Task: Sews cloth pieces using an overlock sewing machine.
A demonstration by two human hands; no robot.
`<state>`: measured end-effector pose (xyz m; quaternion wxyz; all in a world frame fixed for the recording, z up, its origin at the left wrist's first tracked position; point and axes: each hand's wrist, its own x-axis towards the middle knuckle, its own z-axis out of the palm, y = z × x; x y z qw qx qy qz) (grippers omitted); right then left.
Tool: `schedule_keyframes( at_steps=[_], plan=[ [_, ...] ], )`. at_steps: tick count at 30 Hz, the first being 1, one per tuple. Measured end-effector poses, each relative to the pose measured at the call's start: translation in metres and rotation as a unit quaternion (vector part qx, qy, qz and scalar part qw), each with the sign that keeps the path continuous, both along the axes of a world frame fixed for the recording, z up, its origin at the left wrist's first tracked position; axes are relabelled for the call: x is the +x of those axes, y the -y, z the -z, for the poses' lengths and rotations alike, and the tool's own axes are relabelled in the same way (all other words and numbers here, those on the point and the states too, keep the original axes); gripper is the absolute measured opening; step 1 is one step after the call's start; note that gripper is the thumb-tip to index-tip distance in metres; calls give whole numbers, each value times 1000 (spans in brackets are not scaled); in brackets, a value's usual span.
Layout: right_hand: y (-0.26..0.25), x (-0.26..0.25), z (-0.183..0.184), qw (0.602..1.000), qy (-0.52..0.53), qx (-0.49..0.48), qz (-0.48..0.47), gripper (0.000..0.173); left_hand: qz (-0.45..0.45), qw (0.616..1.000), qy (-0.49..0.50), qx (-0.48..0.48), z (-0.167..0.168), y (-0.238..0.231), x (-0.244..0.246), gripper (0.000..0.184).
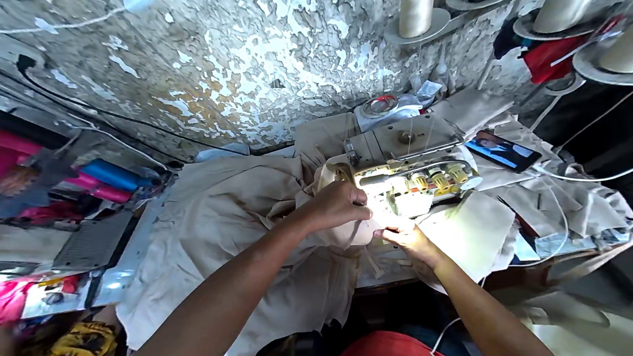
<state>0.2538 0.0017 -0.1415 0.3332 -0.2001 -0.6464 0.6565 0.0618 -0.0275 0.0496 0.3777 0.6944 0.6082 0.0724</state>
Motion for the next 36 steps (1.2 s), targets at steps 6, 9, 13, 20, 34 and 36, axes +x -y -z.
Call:
schedule_keyframes(
  at_steps=[6,9,13,20,34,36],
  plan=[
    [-8,-6,-4,1000,21,7,11,12,2,999,-18,39,2,0,-2,25],
    [-8,-11,-5,999,24,-8,37,16,3,999,-30,28,0,0,0,25],
    [-10,-19,-10,996,35,-27,74,22,-5,999,-23,24,-2,-2,-3,26],
    [-15,-25,-24,984,115,65,118,16,-6,999,-34,34,-4,-1,-3,24],
    [-23,2,-33,997,43,16,-61,7,111,991,-45,67,-3,18,14,22],
    [-7,12,-32,996,21,2,-85,9,165,983,-61,52,4,22,25,28]
  ],
)
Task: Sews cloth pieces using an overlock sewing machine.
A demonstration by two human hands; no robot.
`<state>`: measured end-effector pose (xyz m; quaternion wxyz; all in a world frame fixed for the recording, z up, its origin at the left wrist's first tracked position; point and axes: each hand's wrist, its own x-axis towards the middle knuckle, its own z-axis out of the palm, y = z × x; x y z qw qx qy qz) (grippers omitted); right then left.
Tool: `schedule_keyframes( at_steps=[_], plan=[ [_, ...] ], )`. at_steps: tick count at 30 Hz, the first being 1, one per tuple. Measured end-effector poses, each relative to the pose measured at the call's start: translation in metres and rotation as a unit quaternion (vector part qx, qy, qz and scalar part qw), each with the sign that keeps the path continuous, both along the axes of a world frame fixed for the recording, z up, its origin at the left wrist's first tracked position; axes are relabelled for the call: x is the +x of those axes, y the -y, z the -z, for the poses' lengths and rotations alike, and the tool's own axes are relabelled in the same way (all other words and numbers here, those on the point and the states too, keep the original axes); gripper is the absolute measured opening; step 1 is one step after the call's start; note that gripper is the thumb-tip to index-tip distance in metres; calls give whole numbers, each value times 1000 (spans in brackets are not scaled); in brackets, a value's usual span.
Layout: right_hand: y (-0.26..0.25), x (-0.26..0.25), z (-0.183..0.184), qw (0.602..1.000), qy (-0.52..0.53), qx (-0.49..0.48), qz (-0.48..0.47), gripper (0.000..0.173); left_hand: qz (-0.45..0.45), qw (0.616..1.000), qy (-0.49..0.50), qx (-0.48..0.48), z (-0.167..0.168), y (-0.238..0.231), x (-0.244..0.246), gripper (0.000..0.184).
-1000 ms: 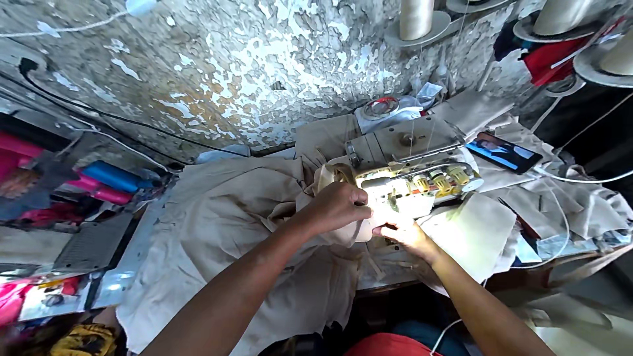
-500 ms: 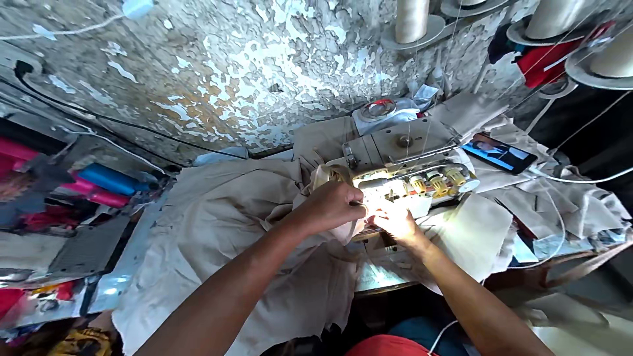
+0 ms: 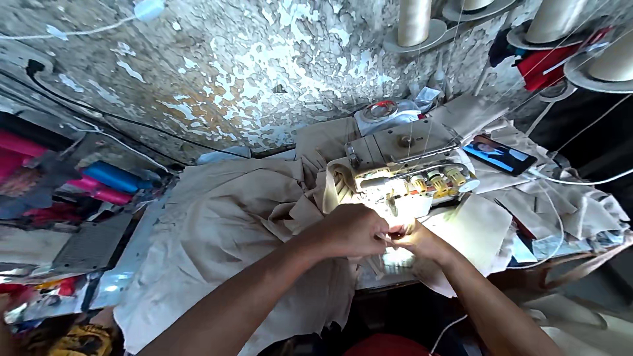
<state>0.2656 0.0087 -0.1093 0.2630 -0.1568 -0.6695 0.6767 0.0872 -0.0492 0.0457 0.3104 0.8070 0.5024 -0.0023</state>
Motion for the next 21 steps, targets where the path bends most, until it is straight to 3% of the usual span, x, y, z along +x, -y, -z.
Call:
schedule_keyframes(
  at_steps=[3,6,13,21],
  plan=[
    [23,12,6,1000,-6,-10,14,7,54,996,-65,-27,9,0,6,32],
    [38,14,24,999,-11,-9,42,6,43,987,-115,-105,15,-6,2,30],
    [38,5,34,996,-19,16,87,6,-3,978,-21,-207,18,-16,-18,23],
    [22,-1,34,994,8,38,99,8,-5,986,-144,-86,15,-20,-2,28]
  ],
)
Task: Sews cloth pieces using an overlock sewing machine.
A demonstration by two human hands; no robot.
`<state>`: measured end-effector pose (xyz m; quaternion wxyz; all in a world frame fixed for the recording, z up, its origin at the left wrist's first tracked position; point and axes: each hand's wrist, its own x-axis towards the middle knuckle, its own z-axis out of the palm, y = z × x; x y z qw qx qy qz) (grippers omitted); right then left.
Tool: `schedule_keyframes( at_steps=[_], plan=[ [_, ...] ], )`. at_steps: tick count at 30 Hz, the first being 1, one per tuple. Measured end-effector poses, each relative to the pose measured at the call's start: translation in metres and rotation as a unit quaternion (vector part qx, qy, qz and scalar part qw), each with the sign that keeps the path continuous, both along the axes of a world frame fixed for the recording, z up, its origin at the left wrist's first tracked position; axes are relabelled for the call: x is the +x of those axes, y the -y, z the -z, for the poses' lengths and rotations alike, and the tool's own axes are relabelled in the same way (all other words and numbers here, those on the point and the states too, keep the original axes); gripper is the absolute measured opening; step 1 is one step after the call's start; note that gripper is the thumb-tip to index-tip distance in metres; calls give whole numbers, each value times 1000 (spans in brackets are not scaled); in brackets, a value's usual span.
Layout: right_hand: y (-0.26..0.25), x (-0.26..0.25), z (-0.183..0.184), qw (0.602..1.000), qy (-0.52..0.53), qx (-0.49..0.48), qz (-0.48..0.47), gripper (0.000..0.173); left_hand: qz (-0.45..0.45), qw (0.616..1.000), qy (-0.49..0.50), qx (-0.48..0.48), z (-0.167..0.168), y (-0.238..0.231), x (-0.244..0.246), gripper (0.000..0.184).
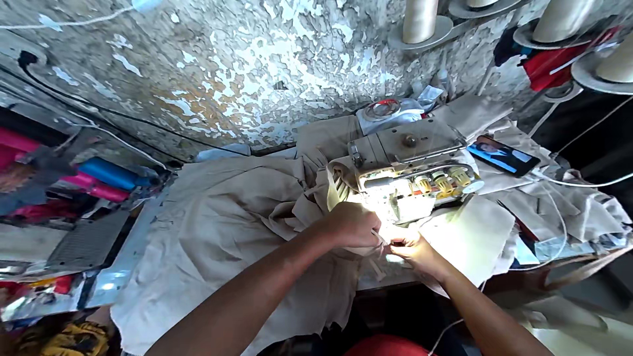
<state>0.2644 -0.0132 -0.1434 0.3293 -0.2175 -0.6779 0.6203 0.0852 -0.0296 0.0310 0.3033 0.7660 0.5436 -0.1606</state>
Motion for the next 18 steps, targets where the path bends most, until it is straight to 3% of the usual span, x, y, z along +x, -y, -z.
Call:
schedule_keyframes(
  at_steps=[5,12,14,18],
  plan=[
    [1,0,-5,999,2,-34,-3,6,-27,999,40,11,8,-6,-17,23],
    [-12,-8,0,1000,7,-3,12,8,-45,997,42,44,0,-7,-22,25],
    [-13,-7,4,999,23,39,23,10,-53,995,68,56,4,8,-10,24],
    [-3,0,7,965,84,230,95,17,-42,990,71,114,27,47,21,26]
  ],
)
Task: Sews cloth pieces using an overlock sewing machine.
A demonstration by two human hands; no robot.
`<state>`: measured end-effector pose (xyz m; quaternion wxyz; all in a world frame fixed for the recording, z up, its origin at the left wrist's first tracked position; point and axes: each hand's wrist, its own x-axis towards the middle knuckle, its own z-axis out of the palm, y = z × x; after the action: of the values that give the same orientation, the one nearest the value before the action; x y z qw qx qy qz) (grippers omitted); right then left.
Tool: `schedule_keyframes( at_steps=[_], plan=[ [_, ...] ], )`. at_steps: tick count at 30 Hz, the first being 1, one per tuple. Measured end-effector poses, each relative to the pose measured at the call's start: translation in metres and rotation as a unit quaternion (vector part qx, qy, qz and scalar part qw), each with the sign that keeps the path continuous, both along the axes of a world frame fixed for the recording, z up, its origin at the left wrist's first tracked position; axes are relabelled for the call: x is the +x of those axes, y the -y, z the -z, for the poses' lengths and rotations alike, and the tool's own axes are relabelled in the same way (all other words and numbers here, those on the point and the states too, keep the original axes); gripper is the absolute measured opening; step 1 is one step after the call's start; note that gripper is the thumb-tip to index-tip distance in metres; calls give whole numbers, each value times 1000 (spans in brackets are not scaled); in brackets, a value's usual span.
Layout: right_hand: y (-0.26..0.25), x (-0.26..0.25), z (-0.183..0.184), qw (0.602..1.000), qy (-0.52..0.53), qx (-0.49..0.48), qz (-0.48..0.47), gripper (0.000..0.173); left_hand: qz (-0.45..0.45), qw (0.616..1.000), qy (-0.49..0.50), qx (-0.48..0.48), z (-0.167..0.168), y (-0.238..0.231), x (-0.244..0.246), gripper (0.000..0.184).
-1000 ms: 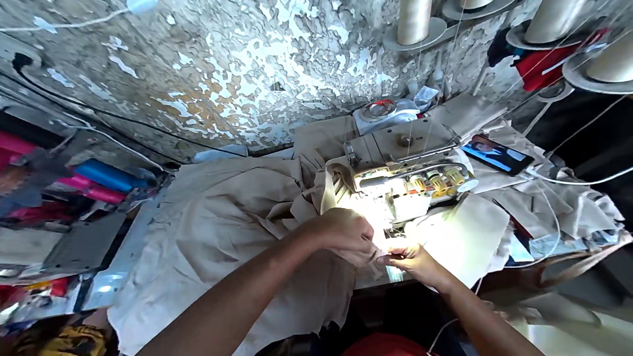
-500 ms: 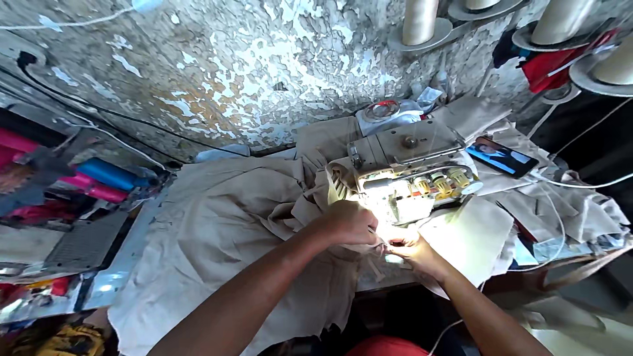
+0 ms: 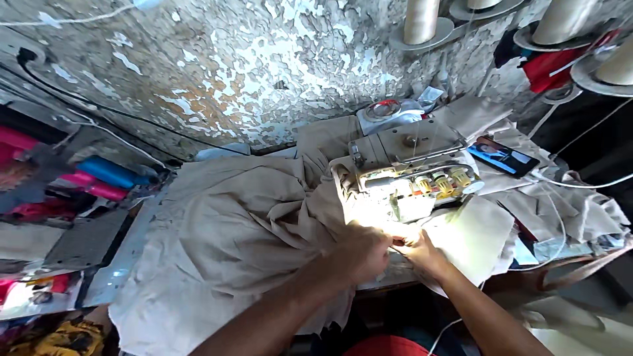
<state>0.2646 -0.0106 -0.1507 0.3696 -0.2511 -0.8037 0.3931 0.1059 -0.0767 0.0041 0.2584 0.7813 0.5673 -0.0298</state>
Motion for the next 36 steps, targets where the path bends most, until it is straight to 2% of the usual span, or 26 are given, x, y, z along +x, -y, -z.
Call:
schedule_keyframes(
  at_steps=[4,7,10,16,21,25,29,34,36],
  plan=[
    [8,-1,2,986,32,149,70,19,-41,978,-25,202,43,25,15,22],
    [14,-3,2,974,50,194,100,21,-65,960,-64,267,55,29,19,17],
    [19,-5,1,969,64,202,124,21,-72,959,-80,263,57,26,20,16],
    [17,-7,1,959,95,221,148,19,-100,978,-80,167,48,15,17,26],
    [18,-7,-6,959,113,212,149,17,-106,970,-42,215,63,10,4,26],
    [21,-7,-9,960,119,199,159,17,-95,952,2,292,76,7,-7,19],
    [21,-10,-14,953,151,197,176,18,-96,944,60,310,86,3,-21,18],
    [17,-16,-16,948,174,188,188,25,-110,914,108,376,104,-14,-41,20],
    [19,-15,-18,951,178,174,183,26,-126,914,117,368,105,-19,-45,16]
  ],
)
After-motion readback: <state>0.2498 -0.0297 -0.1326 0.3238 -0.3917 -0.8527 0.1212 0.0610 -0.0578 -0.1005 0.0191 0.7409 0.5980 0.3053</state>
